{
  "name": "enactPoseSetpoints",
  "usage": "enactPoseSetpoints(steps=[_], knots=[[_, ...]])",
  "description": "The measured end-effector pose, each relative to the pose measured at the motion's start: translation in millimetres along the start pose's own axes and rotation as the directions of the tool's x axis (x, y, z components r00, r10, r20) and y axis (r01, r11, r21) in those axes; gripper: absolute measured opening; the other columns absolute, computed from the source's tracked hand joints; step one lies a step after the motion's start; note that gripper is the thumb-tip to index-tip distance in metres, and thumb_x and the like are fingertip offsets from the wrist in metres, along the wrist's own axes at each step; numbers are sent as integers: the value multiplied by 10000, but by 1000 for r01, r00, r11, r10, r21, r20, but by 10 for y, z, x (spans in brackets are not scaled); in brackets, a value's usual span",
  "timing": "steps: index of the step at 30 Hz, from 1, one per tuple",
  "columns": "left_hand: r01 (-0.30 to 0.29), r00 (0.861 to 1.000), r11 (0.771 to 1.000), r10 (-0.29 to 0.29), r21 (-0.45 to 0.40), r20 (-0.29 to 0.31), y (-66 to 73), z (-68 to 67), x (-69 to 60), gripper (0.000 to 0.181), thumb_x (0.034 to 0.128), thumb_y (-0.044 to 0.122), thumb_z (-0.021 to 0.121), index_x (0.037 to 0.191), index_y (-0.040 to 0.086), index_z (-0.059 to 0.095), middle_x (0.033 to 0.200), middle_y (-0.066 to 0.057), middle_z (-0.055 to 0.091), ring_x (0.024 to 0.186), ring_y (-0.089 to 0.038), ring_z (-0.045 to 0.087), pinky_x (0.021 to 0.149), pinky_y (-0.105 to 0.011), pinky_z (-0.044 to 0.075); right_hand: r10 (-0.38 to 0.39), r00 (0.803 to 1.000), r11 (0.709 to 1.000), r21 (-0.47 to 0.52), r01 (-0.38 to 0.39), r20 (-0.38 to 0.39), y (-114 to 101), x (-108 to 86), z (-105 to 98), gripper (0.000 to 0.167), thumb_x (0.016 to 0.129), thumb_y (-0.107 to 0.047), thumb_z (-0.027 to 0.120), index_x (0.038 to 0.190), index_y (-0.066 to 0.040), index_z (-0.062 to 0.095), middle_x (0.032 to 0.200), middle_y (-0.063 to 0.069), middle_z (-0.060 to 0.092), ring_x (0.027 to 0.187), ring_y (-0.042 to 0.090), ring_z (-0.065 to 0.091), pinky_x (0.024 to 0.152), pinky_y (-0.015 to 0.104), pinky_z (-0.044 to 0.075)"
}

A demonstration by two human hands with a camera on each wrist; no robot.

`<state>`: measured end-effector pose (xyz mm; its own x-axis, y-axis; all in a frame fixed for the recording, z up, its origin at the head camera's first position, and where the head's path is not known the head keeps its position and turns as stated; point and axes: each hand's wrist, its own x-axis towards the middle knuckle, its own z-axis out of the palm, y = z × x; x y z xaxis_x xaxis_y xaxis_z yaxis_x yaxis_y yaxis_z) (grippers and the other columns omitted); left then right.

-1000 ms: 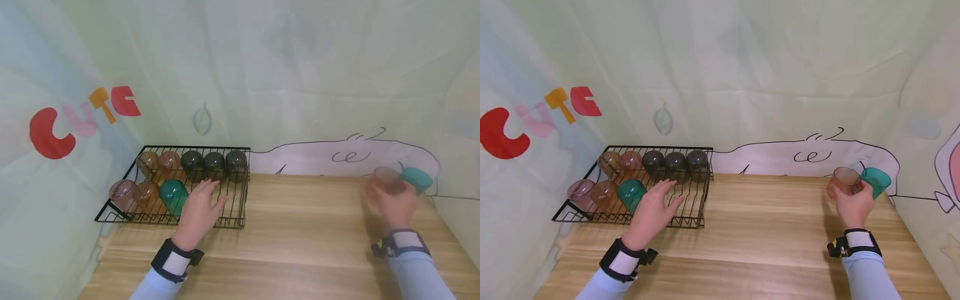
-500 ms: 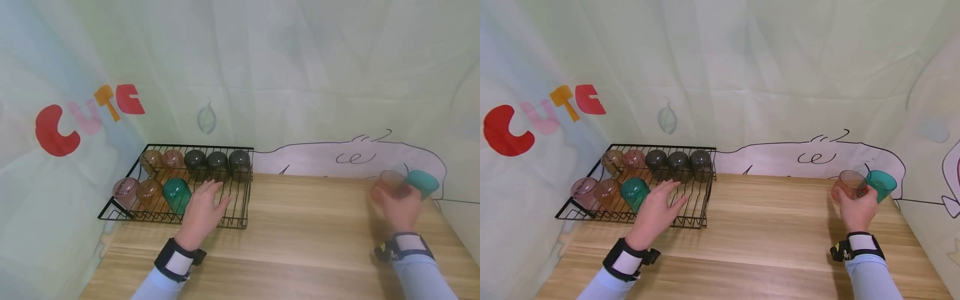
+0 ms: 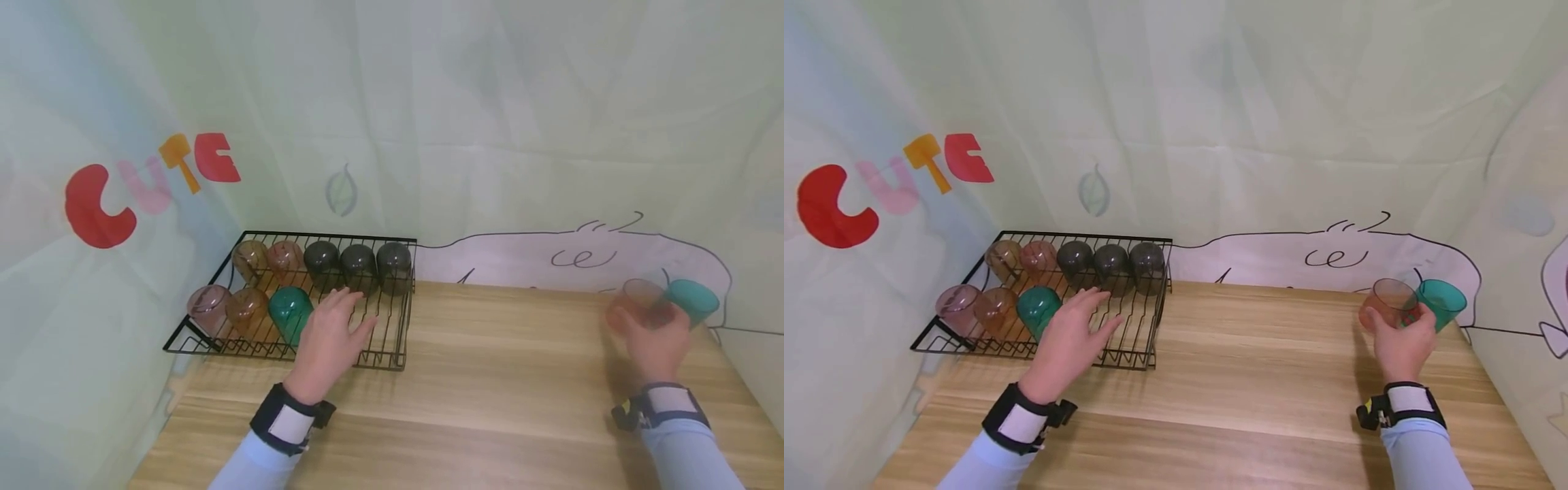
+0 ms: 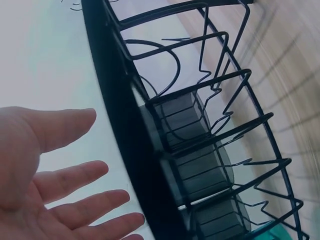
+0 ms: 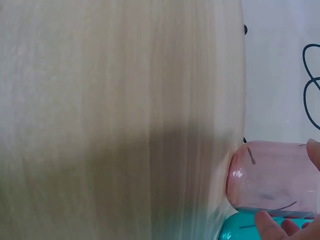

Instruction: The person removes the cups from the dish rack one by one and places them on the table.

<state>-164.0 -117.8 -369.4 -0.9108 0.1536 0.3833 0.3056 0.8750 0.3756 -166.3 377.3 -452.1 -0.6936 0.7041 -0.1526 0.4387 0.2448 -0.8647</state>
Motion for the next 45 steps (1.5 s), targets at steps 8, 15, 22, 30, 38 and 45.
enactPoseSetpoints(steps=[8,15,22,30,38,45], knots=[[-3,999,999,4,38,-40,-31,-156,11,505,849,365,671,1234,49,586,1327,-212,534,1277,-399,446,1032,-568,384,-87,996,996,22,87,-30,-88,-96,-34,1037,748,-484,733,1502,-248,62,1573,57,124,1433,290,164,1164,496,201],[-4,994,998,10,56,-107,-128,-262,44,537,831,308,700,1265,28,551,1353,-256,486,1305,-441,385,1024,-608,364,-196,978,979,45,199,-73,-495,-425,-43,984,770,-421,728,1493,-299,72,1566,14,97,1431,242,121,1169,499,156],[4,987,993,14,114,-157,-258,-280,72,614,803,292,731,1316,41,508,1413,-280,400,1357,-482,261,1056,-638,294,-420,907,908,26,419,22,-815,-860,73,860,809,-410,699,1484,-249,191,1537,70,189,1389,295,223,1130,545,225],[41,991,982,-16,184,-133,-345,-256,79,673,785,292,749,1353,63,468,1456,-297,316,1355,-538,186,1051,-671,261,-599,746,753,-112,648,291,-769,-1284,419,856,801,-546,648,1475,-182,267,1542,120,238,1387,386,248,1077,638,232],[107,992,973,-92,207,-82,-405,-218,61,705,787,288,746,1378,64,433,1486,-292,253,1365,-546,130,1057,-684,227,-608,658,704,-82,706,443,-636,-1566,643,818,769,-626,625,1424,-200,382,1539,94,250,1380,392,263,1057,656,262],[121,992,967,-108,226,-68,-474,-174,56,700,783,288,749,1369,61,439,1468,-310,273,1347,-565,158,1038,-696,244,-654,600,654,-56,755,461,-578,-1671,750,758,777,-594,639,1393,-205,428,1509,117,307,1357,365,322,1060,609,315]])
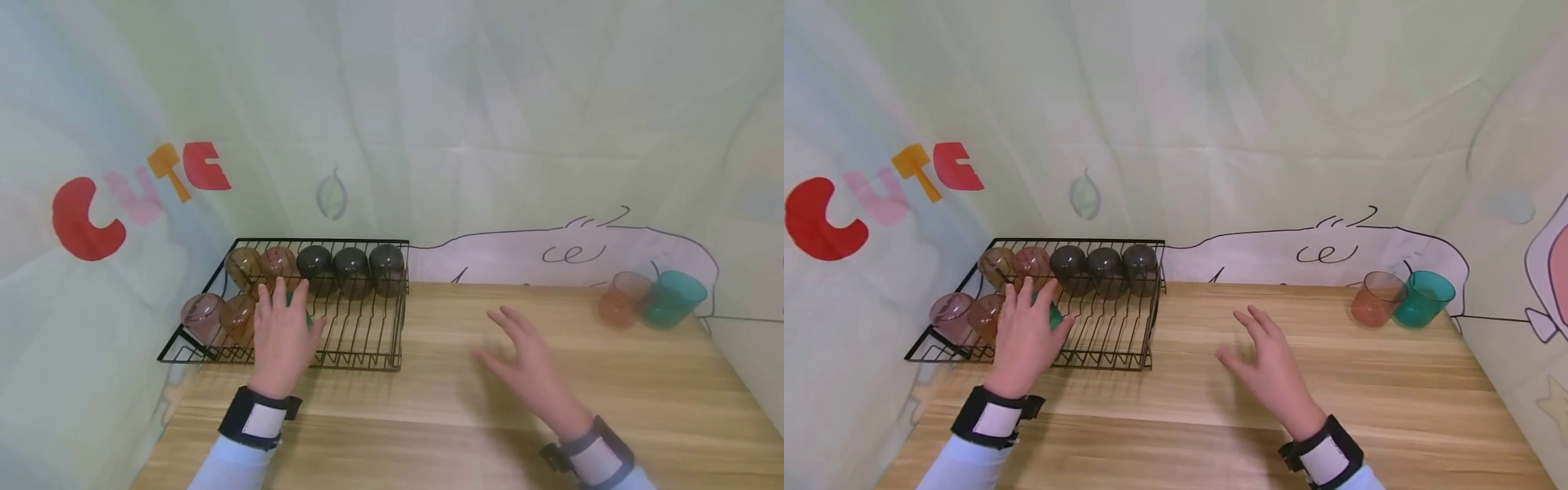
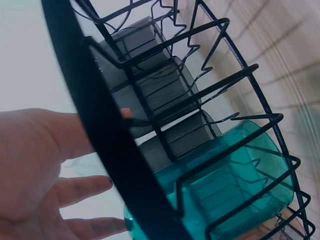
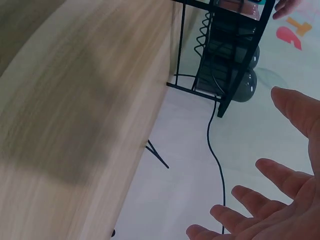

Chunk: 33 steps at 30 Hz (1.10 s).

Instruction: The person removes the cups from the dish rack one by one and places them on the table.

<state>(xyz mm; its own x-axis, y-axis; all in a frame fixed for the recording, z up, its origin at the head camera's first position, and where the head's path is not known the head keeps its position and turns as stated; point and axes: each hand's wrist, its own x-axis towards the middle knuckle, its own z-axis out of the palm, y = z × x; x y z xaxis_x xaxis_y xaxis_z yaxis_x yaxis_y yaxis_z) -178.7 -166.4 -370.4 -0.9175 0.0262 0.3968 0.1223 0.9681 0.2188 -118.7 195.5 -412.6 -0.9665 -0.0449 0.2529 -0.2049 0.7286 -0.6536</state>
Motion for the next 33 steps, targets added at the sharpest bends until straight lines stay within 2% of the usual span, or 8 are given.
enactPoseSetpoints(steps=[7,13,18,21,24,28,33], knots=[[14,999,1000,-15,16,36,-16,38,7,681,795,280,737,1364,52,440,1454,-315,296,1333,-563,203,1033,-688,265,-36,999,999,3,36,-9,-18,3,63,743,780,-559,660,1382,-181,444,1497,135,327,1343,368,348,1056,598,330],[25,998,999,-27,38,58,-15,45,2,597,813,261,720,1320,48,488,1445,-285,339,1341,-526,230,1041,-685,254,-10,1000,1000,-6,10,8,-45,-7,72,768,772,-621,619,1387,-199,437,1505,119,317,1349,351,348,1059,584,335],[23,997,997,-28,68,72,-40,43,-16,500,820,213,713,1264,53,546,1449,-251,357,1349,-498,242,1020,-703,262,-9,1000,1000,-5,9,6,-79,-27,72,752,774,-601,636,1378,-193,450,1502,120,322,1342,351,360,1054,579,347],[22,997,998,-26,61,73,-63,46,-26,499,792,144,731,1253,64,558,1453,-241,358,1347,-501,248,992,-723,276,-11,1000,1000,-4,11,5,-94,-32,74,734,777,-569,658,1374,-193,454,1499,121,327,1340,350,364,1054,574,350],[24,997,999,-27,46,71,-73,48,-27,553,724,48,757,1244,65,569,1454,-242,355,1342,-515,247,955,-739,300,-12,1000,1000,-1,12,3,-98,-33,78,724,779,-540,675,1372,-185,457,1497,122,329,1339,352,363,1054,575,350],[16,998,999,-19,51,64,-61,50,-12,617,644,-22,781,1225,62,590,1444,-242,370,1333,-509,268,912,-712,371,-16,1000,1000,7,16,1,-91,-33,88,730,781,-558,661,1370,-179,459,1497,123,328,1342,353,357,1056,578,345],[-5,999,998,2,69,45,-54,61,4,587,638,-46,775,1192,68,618,1408,-237,419,1301,-494,323,831,-673,452,-23,1000,1000,15,23,-7,-73,-35,105,713,784,-532,675,1362,-168,470,1491,130,337,1340,354,359,1059,576,343]])
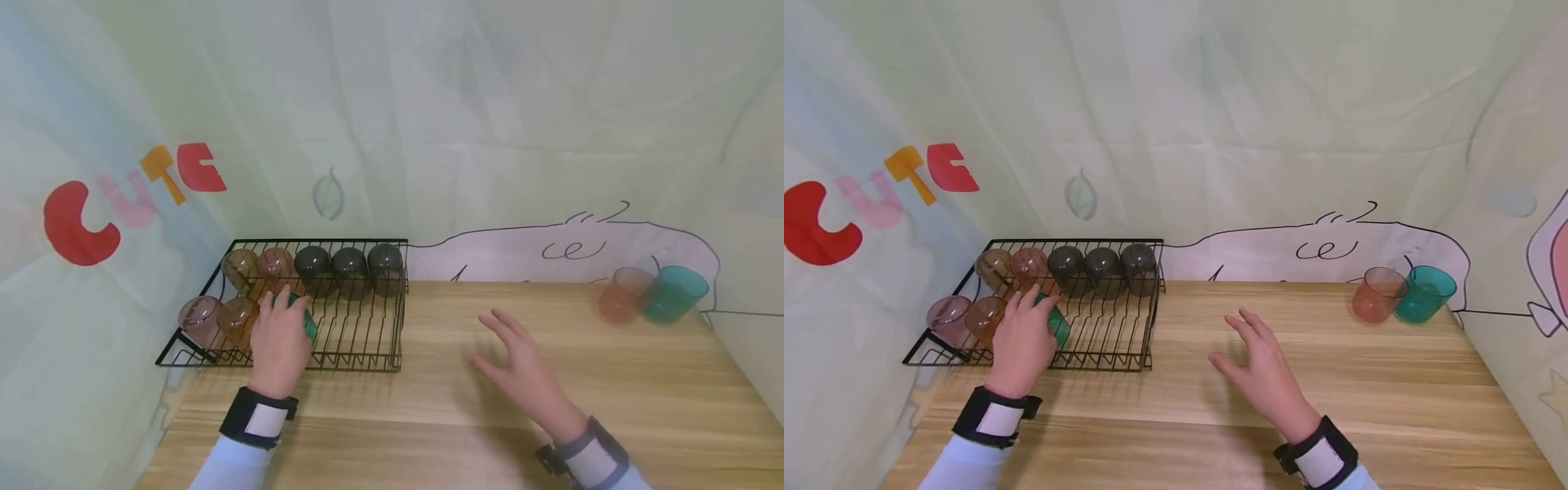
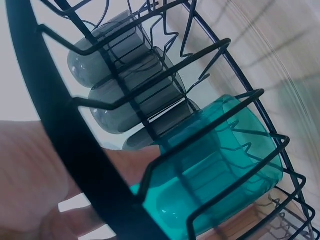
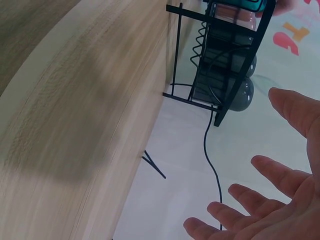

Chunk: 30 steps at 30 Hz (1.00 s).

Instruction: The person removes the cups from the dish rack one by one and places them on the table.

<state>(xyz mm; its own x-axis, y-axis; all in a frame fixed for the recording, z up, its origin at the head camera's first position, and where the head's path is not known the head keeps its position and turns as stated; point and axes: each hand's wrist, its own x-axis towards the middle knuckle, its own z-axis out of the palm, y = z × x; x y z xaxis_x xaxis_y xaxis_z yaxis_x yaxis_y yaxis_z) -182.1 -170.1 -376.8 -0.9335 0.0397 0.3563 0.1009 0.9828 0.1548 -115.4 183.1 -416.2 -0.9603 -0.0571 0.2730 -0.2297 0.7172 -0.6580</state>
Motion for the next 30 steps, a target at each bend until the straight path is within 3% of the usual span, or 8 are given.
enactPoseSetpoints(steps=[8,20,24,30], knots=[[-9,1000,1000,9,13,-24,9,-9,4,533,666,-92,719,1162,83,636,1364,-229,465,1250,-490,377,684,-620,516,10,1000,1000,7,-10,-3,14,0,-6,656,785,-393,734,1350,-178,481,1488,134,339,1338,362,360,1053,585,345],[-48,990,998,43,-38,-137,84,-133,7,482,768,18,727,1223,105,592,1382,-219,449,1246,-461,399,466,-467,519,20,1000,1000,-1,-20,5,-19,1,-44,727,778,-595,636,1362,-196,468,1504,100,324,1344,342,362,1058,575,345],[-75,978,995,60,-67,-202,147,-174,11,478,829,129,704,1282,125,553,1408,-219,421,1239,-451,415,456,-480,516,34,999,999,4,-34,9,-35,5,-59,752,783,-593,631,1386,-187,436,1506,97,321,1355,329,349,1076,561,330],[-137,947,977,80,-166,-311,284,-228,12,489,861,221,673,1322,149,527,1425,-202,410,1238,-425,435,468,-466,524,75,997,997,28,-75,9,-67,19,-102,786,826,-470,662,1442,-114,329,1498,117,336,1344,328,368,1083,531,340]])
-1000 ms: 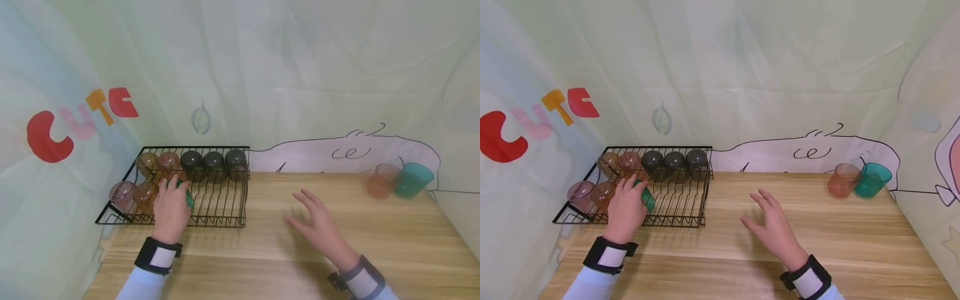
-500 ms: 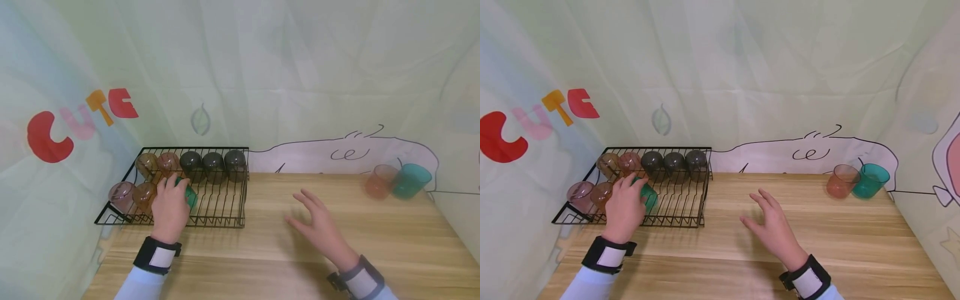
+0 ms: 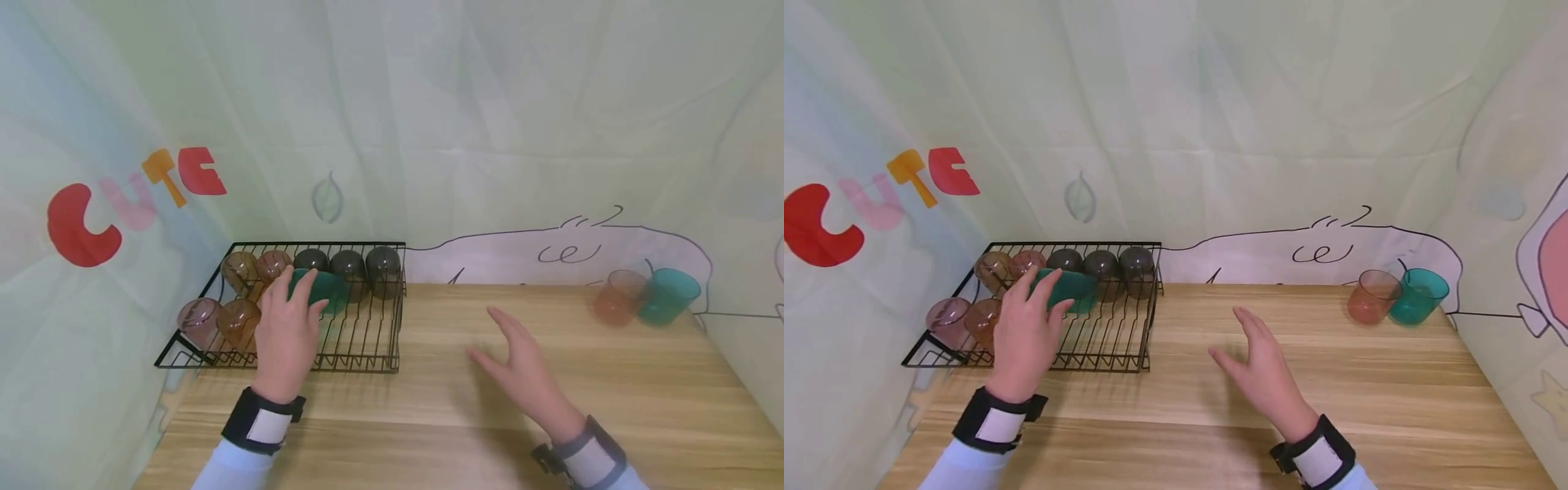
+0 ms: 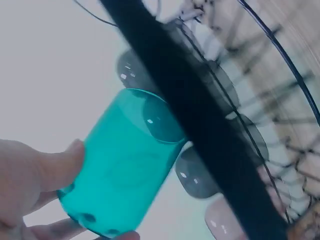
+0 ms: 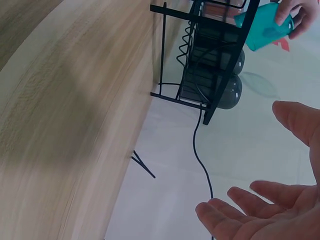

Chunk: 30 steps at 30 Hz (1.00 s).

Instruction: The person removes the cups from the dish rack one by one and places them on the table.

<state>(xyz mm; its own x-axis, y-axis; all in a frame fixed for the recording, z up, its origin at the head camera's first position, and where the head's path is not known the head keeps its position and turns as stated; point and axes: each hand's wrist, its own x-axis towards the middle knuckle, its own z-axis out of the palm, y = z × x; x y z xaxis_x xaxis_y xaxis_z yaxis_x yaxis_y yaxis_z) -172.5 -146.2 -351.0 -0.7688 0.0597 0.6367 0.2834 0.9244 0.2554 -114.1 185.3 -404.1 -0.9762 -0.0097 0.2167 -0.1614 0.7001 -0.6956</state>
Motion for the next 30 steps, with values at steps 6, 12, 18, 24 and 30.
enactPoseSetpoints(steps=[6,12,18,24,30], knots=[[24,998,974,-34,-224,-43,186,25,37,529,833,257,694,1329,175,527,1426,-155,427,1264,-362,457,778,-464,558,48,999,995,89,-48,8,-49,23,-29,842,833,-533,615,1470,-112,259,1504,125,322,1288,350,442,1031,491,414],[115,992,883,-124,-455,11,410,128,23,527,825,279,697,1321,213,532,1419,-108,437,1159,-302,570,834,-409,557,60,998,977,206,-61,9,-104,56,-17,831,829,-532,617,1458,-100,287,1483,114,362,1335,257,408,1037,400,423],[207,977,751,-193,-627,92,640,194,-3,504,819,306,702,1295,242,550,1392,-27,462,1215,-249,517,812,-397,559,66,997,950,305,-71,24,-150,75,0,768,846,-535,594,1436,-114,338,1467,86,396,1328,244,422,1025,362,432],[231,971,647,-201,-727,130,837,257,-23,496,799,285,727,1265,229,565,1340,-32,481,1232,-230,486,791,-411,564,54,998,929,364,-67,44,-269,117,24,652,864,-514,584,1376,-141,431,1421,64,461,1301,225,461,996,382,459],[264,963,589,-199,-764,180,1009,325,-111,486,801,306,724,1256,246,563,1307,-17,482,1224,-216,482,788,-375,568,72,992,908,405,-107,102,-373,126,79,653,862,-529,578,1354,-116,463,1384,52,503,1279,205,485,996,376,464]])
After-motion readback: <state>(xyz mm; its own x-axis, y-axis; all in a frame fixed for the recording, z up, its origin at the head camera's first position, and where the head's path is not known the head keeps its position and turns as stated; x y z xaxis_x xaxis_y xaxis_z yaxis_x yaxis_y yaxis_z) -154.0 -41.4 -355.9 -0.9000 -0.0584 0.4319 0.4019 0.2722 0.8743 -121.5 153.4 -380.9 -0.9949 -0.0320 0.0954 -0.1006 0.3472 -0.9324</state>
